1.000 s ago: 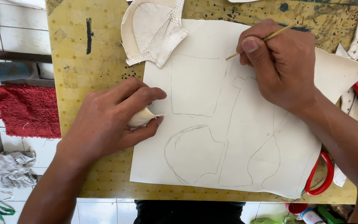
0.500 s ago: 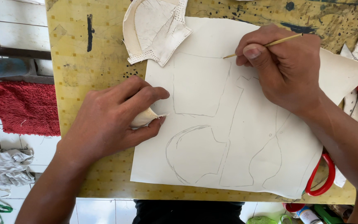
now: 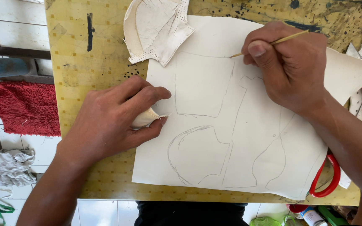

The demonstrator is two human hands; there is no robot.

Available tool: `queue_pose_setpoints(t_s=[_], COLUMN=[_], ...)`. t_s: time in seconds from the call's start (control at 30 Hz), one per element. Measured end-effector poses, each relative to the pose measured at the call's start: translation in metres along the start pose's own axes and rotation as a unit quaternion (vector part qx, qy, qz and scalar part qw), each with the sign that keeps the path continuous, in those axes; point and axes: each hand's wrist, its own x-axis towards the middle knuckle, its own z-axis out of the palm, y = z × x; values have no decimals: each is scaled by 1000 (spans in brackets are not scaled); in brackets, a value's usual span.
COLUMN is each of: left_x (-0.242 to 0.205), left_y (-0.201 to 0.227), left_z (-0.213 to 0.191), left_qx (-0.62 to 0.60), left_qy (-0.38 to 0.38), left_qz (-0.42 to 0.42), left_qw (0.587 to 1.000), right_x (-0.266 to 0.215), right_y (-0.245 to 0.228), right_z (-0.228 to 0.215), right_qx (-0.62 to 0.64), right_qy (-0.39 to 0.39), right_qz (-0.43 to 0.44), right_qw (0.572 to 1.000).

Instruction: The person traces the outline of a small fabric piece onto a larger sheet of paper using a pencil. They then use a black L-shaped template to draw straight lines on the paper.

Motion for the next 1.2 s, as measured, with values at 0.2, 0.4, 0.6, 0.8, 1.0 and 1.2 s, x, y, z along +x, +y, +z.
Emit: queue_pose_setpoints(t_s=[0.2,0.4,0.6,0.8,1.0,1.2], left_x=[0,0,0,1,1,1], left_y=[0,0,0,1,1,1], left_z=[0,0,-1,-1,-1,-2], left_qx=[2,0,1,-7,-6,-6], left_qy=[1,0,-6,-3,-2,-7], left_qz=[3,1,-5,-4,-5,-6], left_qw=[1000,1000,1000,1000,1000,1000], right_x=[0,-2,-3,-4,-4,-3], right_y=[0,2,2,2,1,0], right_z=[1,2,1,1,0,-1], right_qx=[15,13,-2,18,11,23], right_qy=[4,25,22,24,21,6], right_qz=[6,-4,9,19,29,31], right_qw=[1000,1000,1000,999,999,999])
